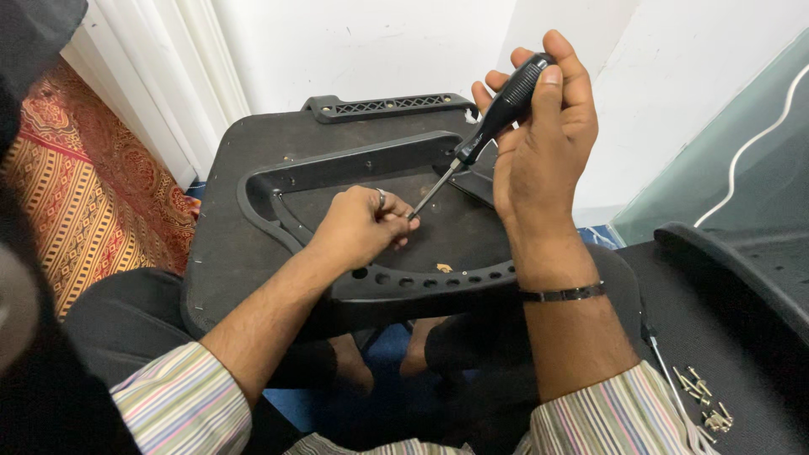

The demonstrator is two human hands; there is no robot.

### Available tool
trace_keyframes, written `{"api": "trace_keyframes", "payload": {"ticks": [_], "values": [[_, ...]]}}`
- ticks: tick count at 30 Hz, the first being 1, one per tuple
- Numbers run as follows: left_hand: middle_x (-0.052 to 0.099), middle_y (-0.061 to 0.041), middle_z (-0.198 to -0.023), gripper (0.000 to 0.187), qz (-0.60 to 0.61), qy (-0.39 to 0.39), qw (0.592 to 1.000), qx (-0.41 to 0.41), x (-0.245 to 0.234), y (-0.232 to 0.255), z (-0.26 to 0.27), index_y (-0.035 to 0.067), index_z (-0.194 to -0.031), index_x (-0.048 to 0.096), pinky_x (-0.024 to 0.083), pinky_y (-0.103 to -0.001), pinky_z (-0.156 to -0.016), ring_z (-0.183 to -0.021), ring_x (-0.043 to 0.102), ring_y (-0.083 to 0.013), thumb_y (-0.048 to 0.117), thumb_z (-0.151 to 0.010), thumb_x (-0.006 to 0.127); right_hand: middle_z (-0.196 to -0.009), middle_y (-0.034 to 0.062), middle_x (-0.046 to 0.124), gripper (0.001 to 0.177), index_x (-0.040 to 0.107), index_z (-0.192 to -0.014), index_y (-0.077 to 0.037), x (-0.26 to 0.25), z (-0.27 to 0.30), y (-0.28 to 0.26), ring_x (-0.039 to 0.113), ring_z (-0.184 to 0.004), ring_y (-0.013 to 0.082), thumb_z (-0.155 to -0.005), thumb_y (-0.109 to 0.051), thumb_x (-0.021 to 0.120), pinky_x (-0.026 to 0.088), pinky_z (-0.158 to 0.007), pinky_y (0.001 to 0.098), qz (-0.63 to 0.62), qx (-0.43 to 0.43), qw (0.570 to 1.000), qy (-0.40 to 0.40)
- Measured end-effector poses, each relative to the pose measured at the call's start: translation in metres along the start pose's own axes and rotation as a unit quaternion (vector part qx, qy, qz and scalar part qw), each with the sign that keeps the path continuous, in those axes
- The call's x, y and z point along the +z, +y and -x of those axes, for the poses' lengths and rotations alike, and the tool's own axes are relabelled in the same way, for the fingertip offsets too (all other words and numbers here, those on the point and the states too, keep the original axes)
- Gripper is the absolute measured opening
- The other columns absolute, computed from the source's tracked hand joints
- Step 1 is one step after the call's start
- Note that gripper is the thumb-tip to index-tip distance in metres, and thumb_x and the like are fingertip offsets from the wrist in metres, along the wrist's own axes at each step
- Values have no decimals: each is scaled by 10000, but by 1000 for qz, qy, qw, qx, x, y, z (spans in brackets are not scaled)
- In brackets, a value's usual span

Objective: The person uses a screwdriver to fasten screws into a black plastic frame component resting on a small stool. They systematically tighten multiple screws along the frame's edge, then flip the frame over to inspect the underside.

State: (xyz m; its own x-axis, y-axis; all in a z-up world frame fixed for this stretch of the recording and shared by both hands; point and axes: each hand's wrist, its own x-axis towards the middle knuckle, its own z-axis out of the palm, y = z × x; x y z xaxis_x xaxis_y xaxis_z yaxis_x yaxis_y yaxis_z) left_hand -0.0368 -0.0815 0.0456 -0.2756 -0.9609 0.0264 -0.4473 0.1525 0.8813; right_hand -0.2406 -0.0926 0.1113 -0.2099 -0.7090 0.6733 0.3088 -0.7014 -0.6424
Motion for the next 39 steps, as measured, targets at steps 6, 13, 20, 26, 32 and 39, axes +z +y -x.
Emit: {"api": "trace_keyframes", "payload": {"ticks": [6,13,20,26,32,39], "values": [[793,-52,-812,221,-95,75,990,76,-4,-12,-6,-42,-692,711,592,-342,-657,-706,780,-170,121,-822,786,-1348,195,575,373,459,-1499,-14,-6,-2,-6,702,-1158,229,-1166,-173,404,613,-1059,450,26,-21,999,0],[738,-190,-871,185,-304,60,950,24,-7,-22,-28,62,-843,782,582,-460,-827,-881,714,-368,180,-731,869,-1335,182,595,355,477,-1499,-22,-16,-1,-15,716,-1133,214,-1180,-158,403,626,-1056,438,41,-39,998,2],[735,-136,-693,208,-130,118,984,16,-16,13,18,51,-853,782,601,-408,-646,-629,735,-263,255,-819,801,-1306,164,617,336,487,-1532,-51,-23,-7,-29,725,-1076,159,-1232,-176,403,655,-896,347,110,-106,988,-26],[722,-161,-686,573,146,-172,946,-234,30,25,92,-88,-898,750,591,-309,-507,-549,701,-199,478,-937,671,-914,72,664,248,634,-1288,-26,-5,-17,-55,625,-662,82,-1164,-237,592,477,-509,199,304,-37,945,-118],[620,-310,-1290,764,515,-200,756,-351,70,16,100,-60,-1417,377,619,-425,-889,-1072,701,-372,522,-951,544,-702,85,732,362,659,-1142,-132,23,-4,-55,662,-474,188,-837,-282,783,501,-438,332,635,432,541,-343],[597,-329,-1391,717,566,-141,740,-334,75,2,95,-135,-1405,478,544,-449,-1075,-1289,625,-400,462,-1020,378,-531,84,632,422,759,-855,11,2,23,-60,583,-421,168,-779,-393,855,425,-412,318,628,459,468,-420]]}}
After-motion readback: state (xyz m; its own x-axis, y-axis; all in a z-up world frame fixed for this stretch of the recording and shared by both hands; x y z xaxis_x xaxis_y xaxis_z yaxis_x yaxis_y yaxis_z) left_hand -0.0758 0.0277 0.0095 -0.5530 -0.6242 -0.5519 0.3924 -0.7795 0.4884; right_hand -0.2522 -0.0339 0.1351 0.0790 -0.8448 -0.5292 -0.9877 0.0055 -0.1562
